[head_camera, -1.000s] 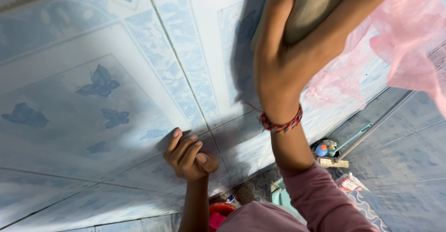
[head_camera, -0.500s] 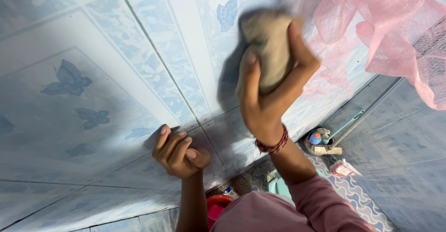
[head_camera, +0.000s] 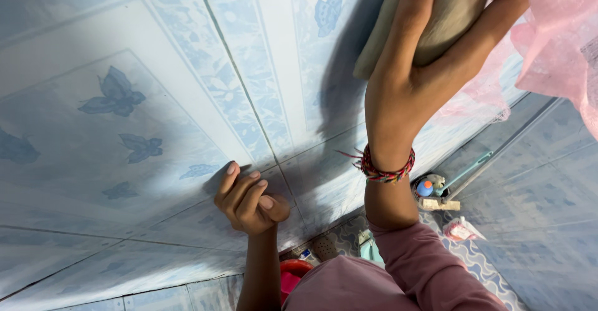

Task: The person wipes the wall tiles with a cloth, moving the cloth across the surface and grout lines, then folds the cloth and continues wiping different sections of the wall.

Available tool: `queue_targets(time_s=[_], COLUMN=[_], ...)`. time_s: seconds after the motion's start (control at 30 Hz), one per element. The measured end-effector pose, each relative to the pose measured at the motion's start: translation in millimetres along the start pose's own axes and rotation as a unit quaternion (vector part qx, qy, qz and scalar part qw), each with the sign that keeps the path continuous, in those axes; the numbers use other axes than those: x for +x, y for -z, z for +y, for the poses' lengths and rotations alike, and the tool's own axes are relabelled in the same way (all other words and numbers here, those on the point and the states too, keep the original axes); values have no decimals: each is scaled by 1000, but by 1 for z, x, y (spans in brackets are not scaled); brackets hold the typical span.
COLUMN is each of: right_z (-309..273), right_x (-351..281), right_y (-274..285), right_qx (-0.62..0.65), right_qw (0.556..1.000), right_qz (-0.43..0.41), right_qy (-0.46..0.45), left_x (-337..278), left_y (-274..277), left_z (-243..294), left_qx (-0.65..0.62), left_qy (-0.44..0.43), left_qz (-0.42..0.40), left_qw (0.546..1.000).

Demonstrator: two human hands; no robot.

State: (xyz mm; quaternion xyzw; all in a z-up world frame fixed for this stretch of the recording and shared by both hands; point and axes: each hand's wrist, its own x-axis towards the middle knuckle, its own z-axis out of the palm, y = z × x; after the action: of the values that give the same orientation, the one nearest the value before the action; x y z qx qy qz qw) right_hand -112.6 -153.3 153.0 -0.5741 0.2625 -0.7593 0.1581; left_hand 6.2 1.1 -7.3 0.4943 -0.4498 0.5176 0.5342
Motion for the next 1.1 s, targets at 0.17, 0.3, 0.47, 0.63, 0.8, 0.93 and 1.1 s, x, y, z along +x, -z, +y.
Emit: queue_targets(time_s=[0.17, 0.3, 0.47, 0.63, 0.8, 0.93, 1.1], right_z=[-10, -17, -30, -39, -47, -48, -23], right_x=[-38, -70, -61, -21, -12, -40, -90], right_y=[25, 30, 19, -10, -27, -12, 18], right_qx=[-1, 64, 17, 20, -5, -28, -85], right_qw=[998, 989, 992, 996, 997, 995, 979], right_qz=[-57, -126, -124, -77, -28, -42, -113], right_qy=[4, -42, -5, 25, 73, 82, 150], left_x=[-3, 0, -1, -4, -3, -4, -2], left_y=[2, 2, 2, 5, 6, 9, 16], left_z=[0, 0, -3, -3, -5, -8, -4], left_qx=[-4, -11, -16, -32, -42, -55, -49], left_qy=[5, -6, -16, -4, 0, 6, 20], left_qz=[-7, 3, 0, -9, 5, 8, -22], left_qw=[1000, 1000, 1000, 999, 999, 998, 998])
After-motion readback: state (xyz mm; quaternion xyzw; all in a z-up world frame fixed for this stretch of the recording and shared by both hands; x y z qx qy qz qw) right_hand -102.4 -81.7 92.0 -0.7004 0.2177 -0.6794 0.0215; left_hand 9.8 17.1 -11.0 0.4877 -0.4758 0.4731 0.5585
